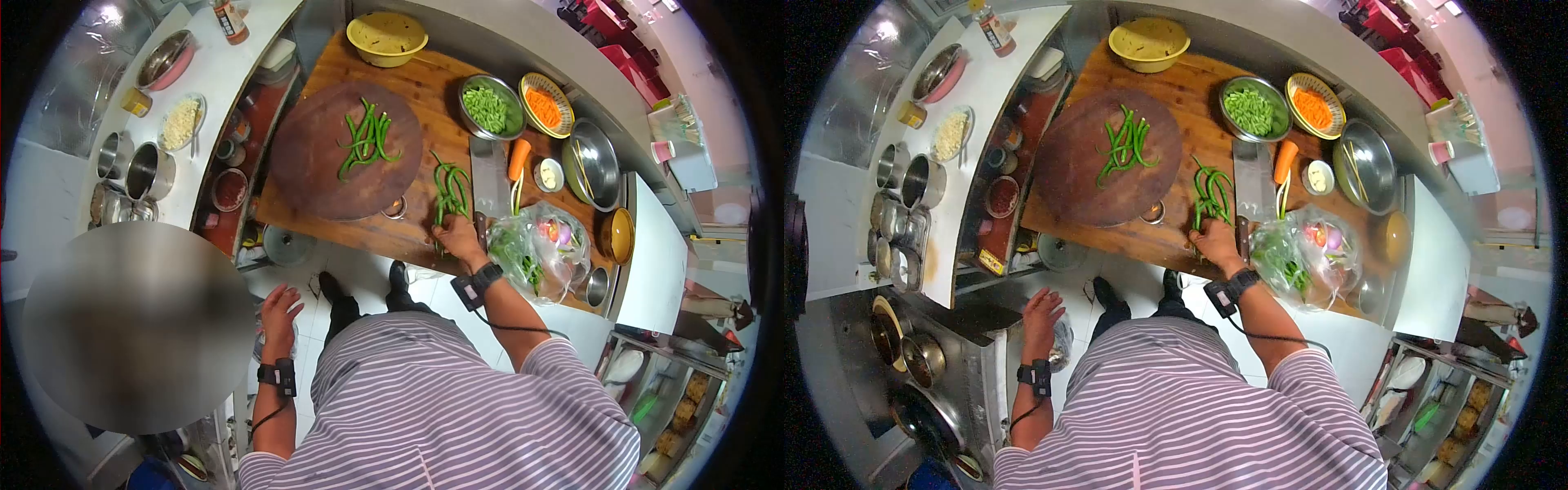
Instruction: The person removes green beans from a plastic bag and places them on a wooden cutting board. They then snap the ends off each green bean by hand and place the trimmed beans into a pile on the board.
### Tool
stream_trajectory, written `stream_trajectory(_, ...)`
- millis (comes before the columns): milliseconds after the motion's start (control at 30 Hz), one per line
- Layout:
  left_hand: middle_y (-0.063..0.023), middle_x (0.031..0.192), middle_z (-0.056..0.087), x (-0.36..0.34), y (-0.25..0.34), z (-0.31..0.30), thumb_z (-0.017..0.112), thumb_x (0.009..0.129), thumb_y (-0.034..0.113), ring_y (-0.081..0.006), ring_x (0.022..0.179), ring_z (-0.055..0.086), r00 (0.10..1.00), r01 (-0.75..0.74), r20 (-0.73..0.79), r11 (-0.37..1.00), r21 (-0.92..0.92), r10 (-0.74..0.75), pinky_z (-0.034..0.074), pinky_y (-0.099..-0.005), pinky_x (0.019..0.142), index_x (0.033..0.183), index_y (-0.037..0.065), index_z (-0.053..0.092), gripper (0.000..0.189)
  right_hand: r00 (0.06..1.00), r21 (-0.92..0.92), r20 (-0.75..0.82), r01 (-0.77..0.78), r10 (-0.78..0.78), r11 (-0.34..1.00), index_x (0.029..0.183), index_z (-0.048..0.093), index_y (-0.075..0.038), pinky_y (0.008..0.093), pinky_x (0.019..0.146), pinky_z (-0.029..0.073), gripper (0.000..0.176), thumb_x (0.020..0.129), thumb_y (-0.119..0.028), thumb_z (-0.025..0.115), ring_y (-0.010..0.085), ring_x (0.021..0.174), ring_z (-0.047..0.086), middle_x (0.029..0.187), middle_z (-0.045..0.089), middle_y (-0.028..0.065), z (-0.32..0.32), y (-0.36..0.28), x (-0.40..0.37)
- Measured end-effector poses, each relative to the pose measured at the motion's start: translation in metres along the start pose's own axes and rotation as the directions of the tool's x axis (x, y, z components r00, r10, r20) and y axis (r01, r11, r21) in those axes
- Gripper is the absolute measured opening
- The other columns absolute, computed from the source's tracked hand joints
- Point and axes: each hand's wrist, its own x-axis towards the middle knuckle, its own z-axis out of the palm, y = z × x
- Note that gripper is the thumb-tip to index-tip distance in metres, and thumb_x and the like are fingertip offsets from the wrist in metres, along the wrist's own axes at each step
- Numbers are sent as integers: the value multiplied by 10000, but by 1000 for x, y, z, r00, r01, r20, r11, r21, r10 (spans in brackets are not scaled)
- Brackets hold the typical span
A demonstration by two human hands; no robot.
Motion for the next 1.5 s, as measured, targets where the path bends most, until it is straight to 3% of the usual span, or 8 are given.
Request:
stream_trajectory(33,-171,1176,629,1,8,14,592,949,146,-277,1055,633,999,-13,38,997,75,10,528,-424,905,1305,-7,520,395,1000,8,-4,6,-6,1000,843,682,-9,392,680,545,326,860,-334,686,312,729,677,796,690,174,-9,-10,-3)
stream_trajectory(100,-140,1080,671,-1,26,49,594,953,164,-216,955,661,990,-60,138,983,171,37,547,-351,826,1235,-31,579,342,984,682,146,-177,105,710,837,626,-30,287,583,509,227,925,-237,656,163,607,613,725,650,77,-40,-35,-19)
stream_trajectory(133,-132,1048,684,-6,38,71,599,949,161,-183,918,664,977,-101,206,972,212,57,548,-316,791,1213,-40,596,332,981,756,173,-189,87,626,836,581,-54,212,545,456,189,967,-184,617,57,589,529,712,592,7,-60,-57,-30)
stream_trajectory(233,-108,1018,696,-25,68,140,604,954,180,-137,908,647,876,-377,440,850,369,197,521,-272,776,1140,-43,654,296,997,872,81,-61,-20,486,844,580,-48,222,542,458,195,963,-195,628,75,582,530,727,592,11,-68,-78,-41)
stream_trajectory(333,-108,971,694,-54,94,200,638,925,159,-147,831,640,703,-677,593,623,391,392,504,-261,715,1100,-34,673,263,995,891,-5,49,-97,451,819,568,-52,221,538,450,206,948,-190,650,66,591,518,718,569,-2,-74,-113,-62)
stream_trajectory(533,-111,829,650,-80,109,238,659,880,100,-149,713,605,550,-827,670,437,353,499,473,-283,621,1001,-38,683,185,970,817,-165,237,-180,525,842,591,-56,198,518,380,165,927,-170,674,19,596,477,672,521,-71,-70,-148,-95)
stream_trajectory(833,-147,728,572,-84,109,225,603,901,105,-257,630,549,477,-876,711,347,336,516,445,-370,597,906,-38,640,148,978,923,-20,97,-206,372,940,646,-34,202,470,378,168,949,-201,646,32,536,478,675,554,-45,-75,-149,-106)
stream_trajectory(1500,-169,692,480,-83,100,205,473,939,124,-286,616,487,464,-874,693,412,257,551,407,-397,593,819,-9,481,179,959,895,-8,133,-283,425,944,661,-26,219,497,408,176,959,-199,630,63,554,518,727,632,9,-64,-169,-110)
